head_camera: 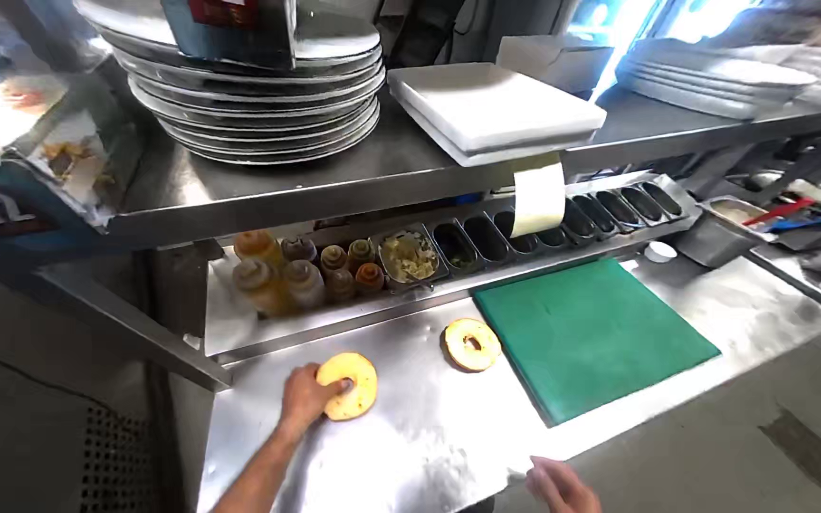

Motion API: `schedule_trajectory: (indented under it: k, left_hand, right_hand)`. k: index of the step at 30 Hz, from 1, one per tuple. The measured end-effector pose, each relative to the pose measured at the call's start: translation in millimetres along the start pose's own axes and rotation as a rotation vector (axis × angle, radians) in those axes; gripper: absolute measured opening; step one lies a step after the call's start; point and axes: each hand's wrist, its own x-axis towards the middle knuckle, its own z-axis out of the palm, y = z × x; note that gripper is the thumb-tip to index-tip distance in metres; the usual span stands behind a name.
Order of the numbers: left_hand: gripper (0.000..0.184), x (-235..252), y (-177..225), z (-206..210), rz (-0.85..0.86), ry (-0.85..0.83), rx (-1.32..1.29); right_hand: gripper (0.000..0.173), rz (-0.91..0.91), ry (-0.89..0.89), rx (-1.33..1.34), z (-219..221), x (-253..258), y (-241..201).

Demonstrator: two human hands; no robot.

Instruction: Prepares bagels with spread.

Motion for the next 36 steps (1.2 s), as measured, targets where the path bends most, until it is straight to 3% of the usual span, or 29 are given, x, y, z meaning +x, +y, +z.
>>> schedule_trajectory:
  k: [2,6,8,9,11,13,17,20,23,27,31,36]
  left_hand:
    - [0.063,-19,14,22,0.011,-0.024,-0.155]
    - [0.042,-58,37,68,0.012,-0.016,-0.65]
    - [0.032,-75,48,85,-0.034,-0.008,-1.008]
    - [0.035,-82,51,90,-0.069,-0.016,-1.183]
    - [0.044,-96,52,104,-0.102,-0.032,-1.496]
    - [0.041,-108,54,116,-0.102,-0.004,-1.71]
    - [0.04,-129,67,129,-0.027,0.125,-1.981]
    - [0.06,-141,74,120,-0.06,0.22,-2.051]
    - [0.068,-138,54,120,0.084,0.047,-2.137]
    - [0.074,-113,46,131,0.117,-0.151,-2.205]
    - [0.073,-106,48,116,0.252,-0.232,-2.191]
    - [0.068,-117,35,94,0.24,-0.17,-2.144]
  right_hand:
    - [0.024,-0.085,-0.129,0.103,30,88,-51]
    - [0.044,0.118,-0.403,0.351,113,222,-132]
    - [0.049,0.141,-0.483,0.21,147,266,-161]
    - [0.048,0.104,-0.521,0.002,159,284,-173]
    - [0.048,-0.001,-0.619,-0.509,169,308,-196]
    - [0.042,-0.113,-0.73,-0.828,168,321,-218]
    - [0.029,-0.254,-0.732,-1.045,155,320,-246]
    - [0.034,-0.337,-0.761,-1.141,119,309,-269]
    - [0.029,-0.412,-0.643,-1.019,89,312,-249]
    - [0.035,-0.489,-0.424,-0.816,112,320,-191]
    - [0.04,-0.537,-0.268,-0.734,144,324,-154]
    - [0.039,-0.504,-0.275,-0.766,169,325,-142]
